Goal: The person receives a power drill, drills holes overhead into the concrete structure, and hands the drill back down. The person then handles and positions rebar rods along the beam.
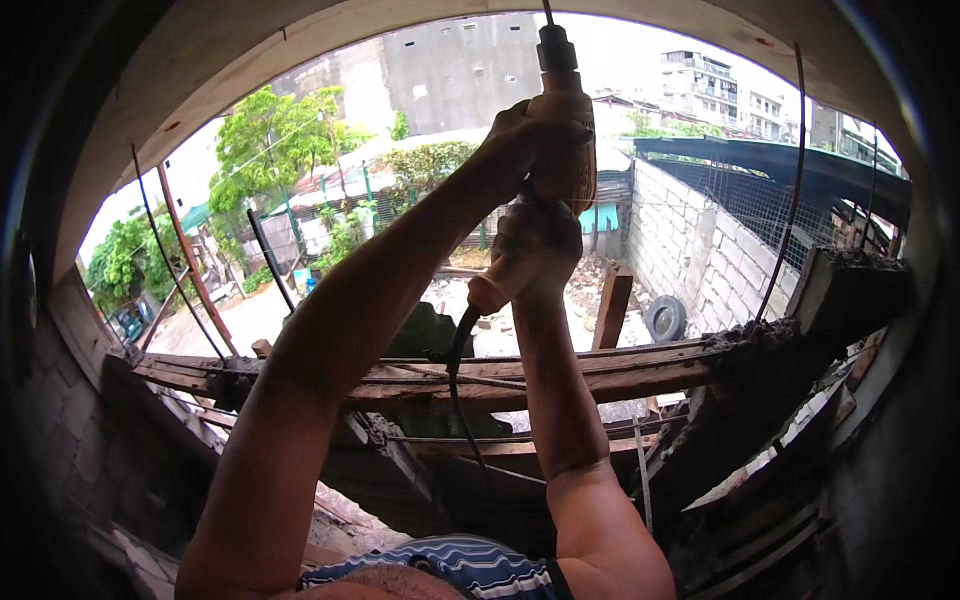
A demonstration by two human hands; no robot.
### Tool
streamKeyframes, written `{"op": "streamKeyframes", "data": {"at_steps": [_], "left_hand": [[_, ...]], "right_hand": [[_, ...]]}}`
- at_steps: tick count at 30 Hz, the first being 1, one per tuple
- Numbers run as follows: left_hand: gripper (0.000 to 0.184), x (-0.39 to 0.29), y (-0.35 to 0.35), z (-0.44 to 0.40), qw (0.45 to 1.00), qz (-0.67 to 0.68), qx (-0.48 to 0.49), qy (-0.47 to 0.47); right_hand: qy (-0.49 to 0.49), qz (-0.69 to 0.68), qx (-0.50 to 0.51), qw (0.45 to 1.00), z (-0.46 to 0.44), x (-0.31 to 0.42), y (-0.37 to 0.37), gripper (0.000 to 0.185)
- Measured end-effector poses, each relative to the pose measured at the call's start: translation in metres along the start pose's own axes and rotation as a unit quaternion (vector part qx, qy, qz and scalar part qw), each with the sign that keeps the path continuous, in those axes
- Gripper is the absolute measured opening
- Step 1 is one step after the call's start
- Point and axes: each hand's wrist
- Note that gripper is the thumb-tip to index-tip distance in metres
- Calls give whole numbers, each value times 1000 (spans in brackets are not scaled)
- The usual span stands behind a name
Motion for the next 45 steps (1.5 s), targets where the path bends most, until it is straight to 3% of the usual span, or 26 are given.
{"op": "streamKeyframes", "data": {"at_steps": [33, 40, 42, 45], "left_hand": [[53, 0, 2, -2, 999, 21, -14, 45], [56, -2, 1, -1, 1000, -19, -15, 8], [50, 1, 0, -3, 1000, -9, -12, 22], [37, 15, -4, -15, 999, 9, 8, 51]], "right_hand": [[22, -48, 5, 999, -2, 0, 1, 21], [27, -30, 12, 999, -3, 1, -1, 22], [-17, -33, 3, 999, -2, -3, -1, 32], [-41, -4, 26, 999, -3, -1, -8, 30]]}}
Point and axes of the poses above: each hand's wrist, its own z-axis away from the middle knuckle, its own y-axis out of the palm, x = y × z, and after that the axes turned 9 degrees about -z, right-handed
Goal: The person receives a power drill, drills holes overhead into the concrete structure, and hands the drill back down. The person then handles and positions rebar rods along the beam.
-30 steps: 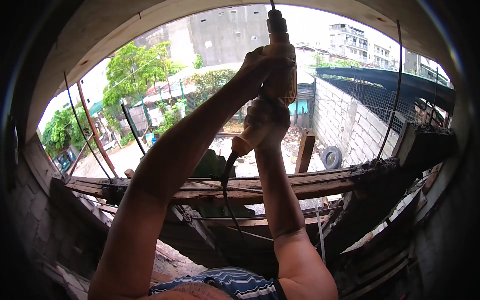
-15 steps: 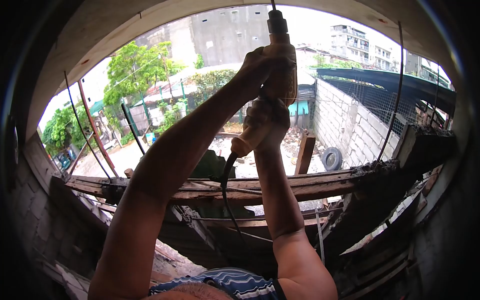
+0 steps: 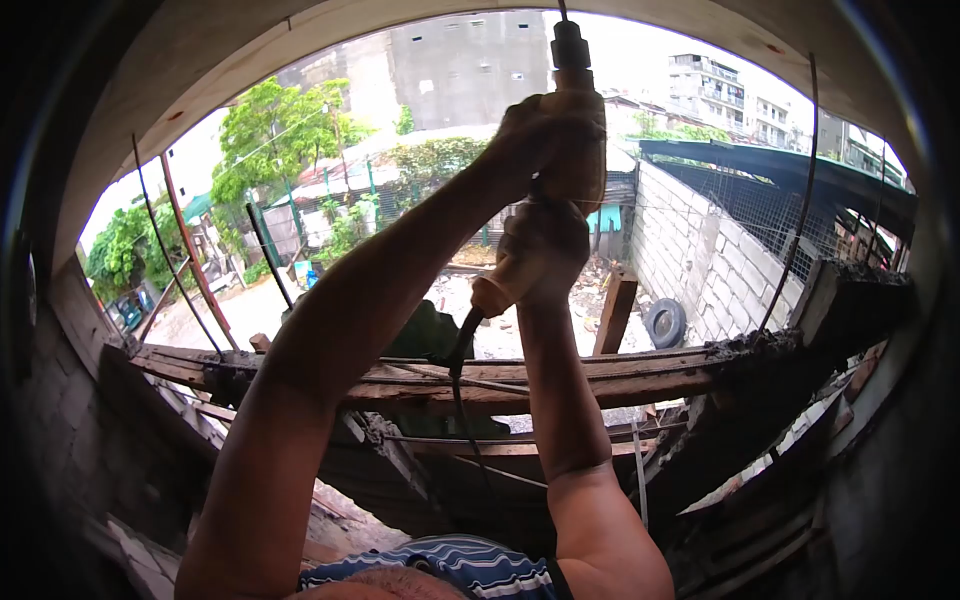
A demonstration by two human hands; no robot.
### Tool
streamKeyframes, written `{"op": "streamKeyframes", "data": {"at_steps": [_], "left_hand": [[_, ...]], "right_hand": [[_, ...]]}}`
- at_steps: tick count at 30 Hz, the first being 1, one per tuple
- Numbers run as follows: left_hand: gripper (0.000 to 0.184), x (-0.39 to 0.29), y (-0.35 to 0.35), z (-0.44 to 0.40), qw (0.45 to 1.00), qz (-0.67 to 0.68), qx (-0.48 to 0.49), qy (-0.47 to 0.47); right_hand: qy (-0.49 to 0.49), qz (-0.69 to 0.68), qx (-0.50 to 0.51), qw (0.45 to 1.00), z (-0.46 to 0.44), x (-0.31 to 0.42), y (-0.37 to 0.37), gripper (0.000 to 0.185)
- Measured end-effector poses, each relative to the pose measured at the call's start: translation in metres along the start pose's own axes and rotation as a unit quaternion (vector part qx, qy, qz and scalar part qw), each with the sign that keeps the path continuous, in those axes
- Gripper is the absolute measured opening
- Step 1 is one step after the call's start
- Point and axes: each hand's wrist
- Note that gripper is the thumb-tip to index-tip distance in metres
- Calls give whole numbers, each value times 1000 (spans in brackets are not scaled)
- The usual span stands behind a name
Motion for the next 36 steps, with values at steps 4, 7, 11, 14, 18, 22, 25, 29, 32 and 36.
{"op": "streamKeyframes", "data": {"at_steps": [4, 7, 11, 14, 18, 22, 25, 29, 32, 36], "left_hand": [[26, -11, 4, 8, 999, -15, -32, 34], [20, -5, 3, 0, 998, -28, -25, 48], [17, -2, -1, -1, 994, -75, -32, 76], [21, 3, -5, -3, 983, -151, -48, 90], [18, 30, -8, -29, 933, -325, -80, 132], [11, 11, -3, -16, 867, -436, 30, 240], [26, 0, -5, -2, 997, -46, 1, 61], [46, -12, -2, 8, 999, -32, -14, 32], [53, -12, -2, 7, 997, -73, -36, 19], [54, -12, -3, 7, 994, -92, -58, -6]], "right_hand": [[23, 0, -39, 999, -2, 0, 8, 30], [61, -10, -7, 998, -1, 5, 3, 18], [7, 0, -86, 996, -2, -5, 10, 21], [43, -41, -18, 998, -2, -1, -2, 18], [58, -30, 25, 998, 1, 13, -25, 17], [-93, 214, -135, 963, 3, 9, -21, 25], [0, -16, -44, 999, -4, 2, -5, 34], [90, -70, 8, 993, -3, 10, -11, 19], [87, -60, 12, 994, -3, 12, -13, 17], [66, -41, 20, 997, -3, 8, -16, 17]]}}
Point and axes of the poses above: each hand's wrist, its own z-axis away from the middle knuckle, its own y-axis out of the palm, x = y × z, and after that the axes turned 9 degrees about -z, right-handed
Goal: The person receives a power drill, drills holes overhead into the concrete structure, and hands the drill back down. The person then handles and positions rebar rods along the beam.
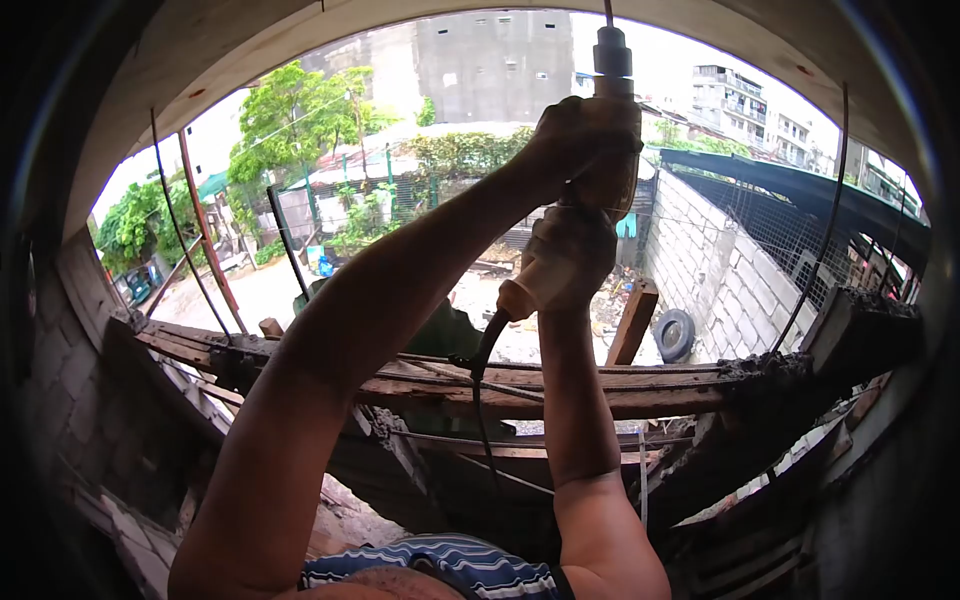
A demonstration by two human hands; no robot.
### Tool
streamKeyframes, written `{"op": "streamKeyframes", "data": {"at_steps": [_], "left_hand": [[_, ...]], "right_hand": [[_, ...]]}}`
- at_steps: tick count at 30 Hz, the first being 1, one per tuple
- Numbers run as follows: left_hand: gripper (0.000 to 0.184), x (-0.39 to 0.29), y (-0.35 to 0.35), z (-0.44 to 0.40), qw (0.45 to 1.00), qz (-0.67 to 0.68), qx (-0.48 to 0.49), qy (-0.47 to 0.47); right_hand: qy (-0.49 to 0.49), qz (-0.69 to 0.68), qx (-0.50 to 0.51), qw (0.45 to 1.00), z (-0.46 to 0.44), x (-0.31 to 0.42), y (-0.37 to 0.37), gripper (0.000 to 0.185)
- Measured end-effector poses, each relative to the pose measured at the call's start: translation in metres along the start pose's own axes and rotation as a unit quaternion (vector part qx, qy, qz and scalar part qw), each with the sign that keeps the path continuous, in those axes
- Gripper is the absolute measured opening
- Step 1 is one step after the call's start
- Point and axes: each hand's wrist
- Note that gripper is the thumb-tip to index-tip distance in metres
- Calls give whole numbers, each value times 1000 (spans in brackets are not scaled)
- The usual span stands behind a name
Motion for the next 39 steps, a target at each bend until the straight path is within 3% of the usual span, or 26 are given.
{"op": "streamKeyframes", "data": {"at_steps": [6, 8, 23, 30, 33, 36, 39], "left_hand": [[51, 1, -1, -1, 999, 24, 25, 12], [50, 3, 0, -3, 998, 44, 43, 28], [48, -8, 2, 4, 999, 7, 44, 29], [50, -3, 7, 2, 1000, -5, -5, 12], [41, -5, 6, 4, 999, 1, -12, 39], [38, -5, 4, 1, 998, -13, 16, 65], [48, -2, 2, 0, 997, 31, 56, 53]], "right_hand": [[-11, -19, -23, 999, -2, -11, 12, 17], [-18, 14, -28, 999, -1, -8, 11, 30], [6, -19, -19, 1000, -2, -6, 17, 35], [-1, -33, -34, 999, -2, -9, 23, 24], [-1, -9, -5, 1000, -2, -8, 19, 22], [-3, -2, -11, 1000, -3, -8, 21, 20], [-5, 3, -23, 1000, -4, -9, 20, 21]]}}
Point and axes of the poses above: each hand's wrist, its own z-axis away from the middle knuckle, its own y-axis out of the palm, x = y × z, and after that the axes turned 9 degrees about -z, right-handed
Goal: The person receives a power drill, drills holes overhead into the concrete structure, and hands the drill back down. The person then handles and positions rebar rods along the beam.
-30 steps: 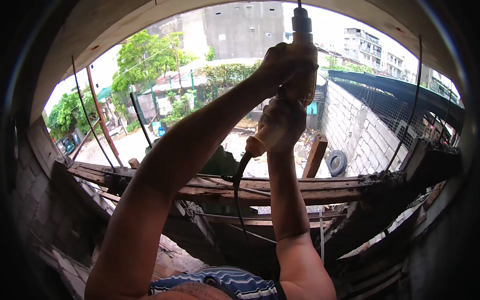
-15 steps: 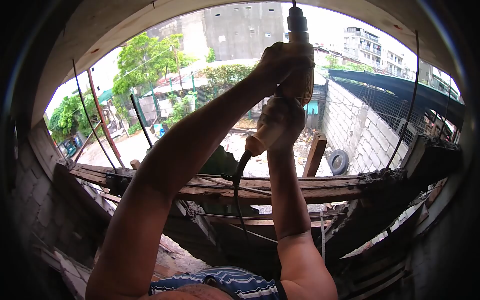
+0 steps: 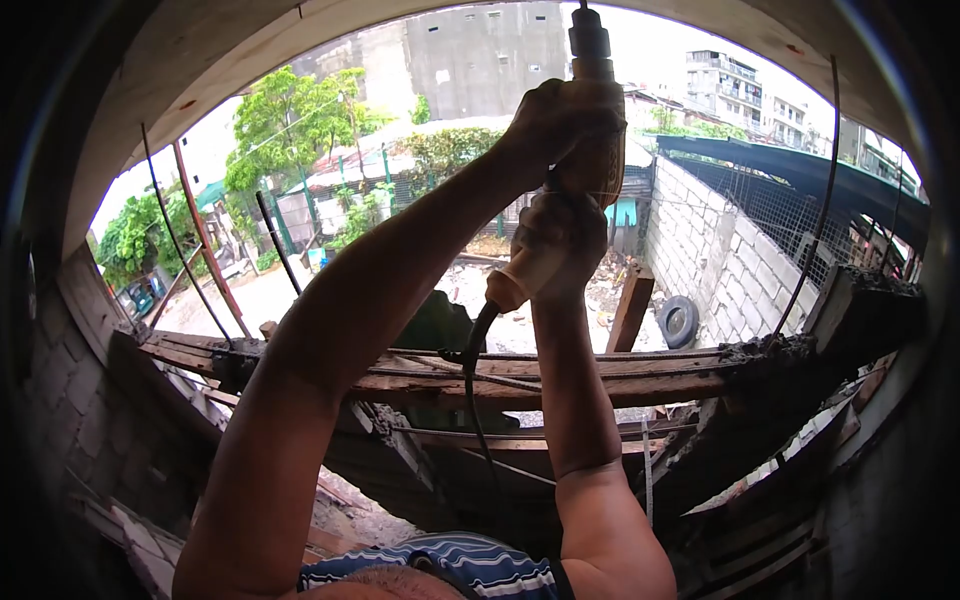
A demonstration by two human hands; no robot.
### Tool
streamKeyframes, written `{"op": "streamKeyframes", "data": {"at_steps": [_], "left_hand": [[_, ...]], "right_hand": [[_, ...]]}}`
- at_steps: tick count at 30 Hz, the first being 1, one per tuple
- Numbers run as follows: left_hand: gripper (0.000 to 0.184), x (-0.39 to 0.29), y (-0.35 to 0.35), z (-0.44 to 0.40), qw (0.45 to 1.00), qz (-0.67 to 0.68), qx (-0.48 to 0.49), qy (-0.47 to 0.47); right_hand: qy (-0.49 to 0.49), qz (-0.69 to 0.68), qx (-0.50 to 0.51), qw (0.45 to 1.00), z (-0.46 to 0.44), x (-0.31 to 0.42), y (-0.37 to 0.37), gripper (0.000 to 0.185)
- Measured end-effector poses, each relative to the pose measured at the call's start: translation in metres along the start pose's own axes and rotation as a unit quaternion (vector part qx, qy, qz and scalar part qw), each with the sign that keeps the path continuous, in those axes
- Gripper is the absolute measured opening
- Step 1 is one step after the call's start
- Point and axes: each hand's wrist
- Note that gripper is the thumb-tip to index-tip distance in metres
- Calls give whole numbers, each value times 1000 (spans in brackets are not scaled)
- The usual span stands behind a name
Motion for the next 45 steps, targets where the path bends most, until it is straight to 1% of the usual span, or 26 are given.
{"op": "streamKeyframes", "data": {"at_steps": [2, 3, 5, 9, 11, 12, 14, 15, 17, 18, 20, 24, 26, 27, 29, 32, 33, 35, 39, 41, 42, 44, 45], "left_hand": [[47, 2, 0, -1, 999, -29, -27, -22], [47, 3, 1, -2, 999, -29, -25, -23], [29, 4, 2, 0, 998, -16, -51, 18], [27, 2, 1, 1, 1000, 19, -14, 10], [54, 3, -1, -1, 999, 33, 16, -26], [54, 5, -1, -1, 999, 32, 16, -24], [56, 7, 3, -1, 996, -6, -37, -76], [56, 8, 4, -1, 997, -6, -36, -75], [72, 7, 2, -2, 996, 25, -14, -87], [72, 5, 3, -1, 996, 26, -11, -86], [61, 4, 4, 0, 998, 31, -11, -61], [56, 5, 1, -1, 997, 29, -14, -64], [48, 3, -6, -1, 980, 140, 131, -46], [48, 1, -6, 2, 980, 141, 129, -47], [39, 1, -3, 9, 983, 123, 96, -96], [38, 3, -7, 5, 989, 82, 79, -95], [38, 4, -7, 5, 989, 82, 79, -95], [39, 3, -7, 4, 995, 42, 42, -75], [40, 4, 0, 4, 996, 65, 27, -57], [51, 6, 1, 0, 993, 74, -18, -93], [51, 8, 0, 0, 992, 76, -19, -97], [44, 7, -3, 0, 995, 14, 0, -100], [44, 6, -3, -1, 995, 14, -1, -100]], "right_hand": [[11, -11, 19, 1000, -1, 1, -3, 23], [9, -11, 20, 1000, -2, 1, -4, 23], [8, -11, 13, 1000, -1, 0, -6, 24], [8, 6, -1, 1000, 0, 7, -11, 26], [9, -22, 42, 999, -1, 4, -10, 32], [10, -21, 44, 999, 2, 3, -9, 32], [-29, 6, -13, 999, 10, 3, -8, 39], [-30, 8, -11, 999, 11, 4, -8, 39], [-20, 25, 1, 999, 11, 6, -10, 42], [-21, 27, 2, 999, 11, 6, -10, 42], [-25, -8, 29, 999, 10, 6, -11, 47], [-24, 5, 3, 1000, 7, 11, -12, 47], [22, -53, 47, 997, 3, 12, -12, 45], [23, -54, 46, 997, 3, 11, -11, 45], [-21, 15, -7, 1000, 4, 6, -7, 32], [-5, -7, 5, 1000, 0, 4, -8, 29], [-5, -8, 5, 1000, 0, 4, -9, 29], [16, -37, 5, 999, -2, 6, -12, 30], [1, -17, -7, 1000, 0, 7, -10, 34], [4, 1, 4, 1000, 2, 10, -13, 40], [3, -1, 0, 1000, 2, 10, -14, 40], [15, -38, 16, 999, 0, 8, -16, 43], [16, -38, 16, 999, -1, 7, -15, 43]]}}
Point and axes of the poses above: each hand's wrist, its own z-axis away from the middle knuckle, its own y-axis out of the palm, x = y × z, and after that the axes turned 9 degrees about -z, right-handed
